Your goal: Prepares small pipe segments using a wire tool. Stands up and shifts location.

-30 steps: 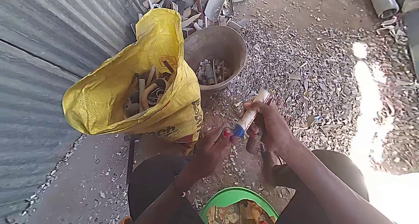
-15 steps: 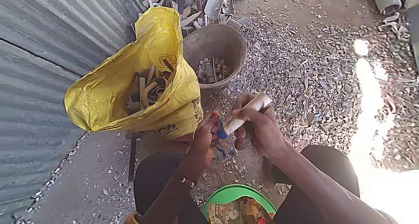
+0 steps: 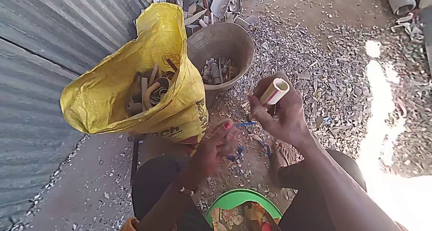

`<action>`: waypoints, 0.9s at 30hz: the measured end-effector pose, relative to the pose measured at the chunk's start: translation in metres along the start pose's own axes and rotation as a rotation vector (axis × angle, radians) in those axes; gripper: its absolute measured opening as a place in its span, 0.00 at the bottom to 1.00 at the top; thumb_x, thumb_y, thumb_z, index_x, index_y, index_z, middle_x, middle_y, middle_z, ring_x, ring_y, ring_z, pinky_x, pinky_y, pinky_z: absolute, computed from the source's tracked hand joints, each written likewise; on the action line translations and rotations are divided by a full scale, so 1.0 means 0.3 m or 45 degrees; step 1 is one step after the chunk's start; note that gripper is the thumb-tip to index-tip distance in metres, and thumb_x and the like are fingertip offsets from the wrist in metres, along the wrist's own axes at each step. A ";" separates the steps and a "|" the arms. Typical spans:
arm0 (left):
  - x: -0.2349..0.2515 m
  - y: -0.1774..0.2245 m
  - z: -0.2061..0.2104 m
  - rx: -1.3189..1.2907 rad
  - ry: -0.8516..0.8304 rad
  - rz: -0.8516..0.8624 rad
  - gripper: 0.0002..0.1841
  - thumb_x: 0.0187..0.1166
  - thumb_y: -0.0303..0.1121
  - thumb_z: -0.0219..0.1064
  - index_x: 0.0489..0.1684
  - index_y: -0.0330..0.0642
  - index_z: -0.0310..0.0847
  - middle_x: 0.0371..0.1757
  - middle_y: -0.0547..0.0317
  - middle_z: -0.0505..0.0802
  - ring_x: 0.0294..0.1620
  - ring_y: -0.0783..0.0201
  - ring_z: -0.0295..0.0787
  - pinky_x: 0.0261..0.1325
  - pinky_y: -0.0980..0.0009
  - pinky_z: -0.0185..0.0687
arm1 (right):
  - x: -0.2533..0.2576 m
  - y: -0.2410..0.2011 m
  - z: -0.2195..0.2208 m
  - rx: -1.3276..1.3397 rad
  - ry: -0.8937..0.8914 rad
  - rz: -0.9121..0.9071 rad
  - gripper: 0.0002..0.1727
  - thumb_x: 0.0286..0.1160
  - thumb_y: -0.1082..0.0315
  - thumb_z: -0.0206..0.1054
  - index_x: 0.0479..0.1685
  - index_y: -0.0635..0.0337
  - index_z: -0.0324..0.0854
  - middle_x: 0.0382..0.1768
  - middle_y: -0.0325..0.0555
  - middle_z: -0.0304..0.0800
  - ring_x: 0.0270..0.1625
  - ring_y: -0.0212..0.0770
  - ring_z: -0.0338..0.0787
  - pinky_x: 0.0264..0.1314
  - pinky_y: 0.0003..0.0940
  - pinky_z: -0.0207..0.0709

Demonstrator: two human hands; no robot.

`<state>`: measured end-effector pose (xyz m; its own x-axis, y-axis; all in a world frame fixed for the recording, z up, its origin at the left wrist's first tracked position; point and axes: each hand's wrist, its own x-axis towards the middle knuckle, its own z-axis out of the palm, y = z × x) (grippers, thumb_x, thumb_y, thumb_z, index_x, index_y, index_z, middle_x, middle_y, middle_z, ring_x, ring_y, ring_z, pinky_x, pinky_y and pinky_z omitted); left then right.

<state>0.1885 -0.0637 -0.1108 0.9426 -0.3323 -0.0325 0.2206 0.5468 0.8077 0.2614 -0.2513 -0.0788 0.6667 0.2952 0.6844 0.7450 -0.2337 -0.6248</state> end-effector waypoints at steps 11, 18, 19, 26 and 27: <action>0.006 0.148 -0.030 -0.503 0.362 0.272 0.27 0.95 0.40 0.37 0.24 0.48 0.77 0.12 0.75 0.72 0.10 0.83 0.67 0.15 0.89 0.65 | -0.020 -0.003 -0.048 0.792 0.008 0.711 0.07 0.78 0.73 0.60 0.45 0.51 0.69 0.23 0.35 0.86 0.11 0.25 0.76 0.11 0.19 0.73; 0.036 0.027 -0.064 0.311 0.658 -0.296 0.23 0.95 0.36 0.41 0.23 0.50 0.73 0.13 0.76 0.73 0.11 0.83 0.66 0.17 0.87 0.65 | -0.110 -0.064 0.088 1.474 -0.310 1.106 0.03 0.77 0.71 0.56 0.36 0.52 0.72 0.17 0.37 0.82 0.12 0.25 0.76 0.15 0.18 0.72; 0.022 0.009 -0.067 0.677 0.482 -0.352 0.19 0.93 0.33 0.44 0.32 0.46 0.79 0.19 0.74 0.78 0.17 0.82 0.71 0.24 0.85 0.70 | -0.110 -0.074 0.081 1.517 -0.255 1.066 0.03 0.75 0.70 0.58 0.35 0.51 0.73 0.17 0.37 0.81 0.12 0.25 0.76 0.15 0.18 0.73; -0.021 -0.016 -0.024 1.155 -0.652 -0.188 0.15 0.84 0.30 0.58 0.22 0.39 0.77 0.18 0.72 0.72 0.20 0.85 0.63 0.24 0.87 0.56 | -0.036 -0.020 -0.010 0.478 0.069 0.450 0.04 0.77 0.70 0.63 0.43 0.53 0.73 0.22 0.29 0.86 0.12 0.22 0.79 0.10 0.18 0.74; -0.024 0.008 -0.023 1.032 -0.709 -0.147 0.15 0.83 0.27 0.58 0.20 0.41 0.75 0.18 0.74 0.71 0.20 0.88 0.62 0.24 0.89 0.55 | -0.032 -0.012 -0.011 0.383 0.099 0.422 0.04 0.76 0.69 0.64 0.43 0.54 0.74 0.21 0.29 0.83 0.14 0.22 0.79 0.11 0.18 0.74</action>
<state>0.1840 -0.0546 -0.1126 0.6279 -0.7779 -0.0228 -0.1302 -0.1338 0.9824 0.2524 -0.2563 -0.0818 0.8764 0.1771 0.4480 0.4583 -0.0206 -0.8885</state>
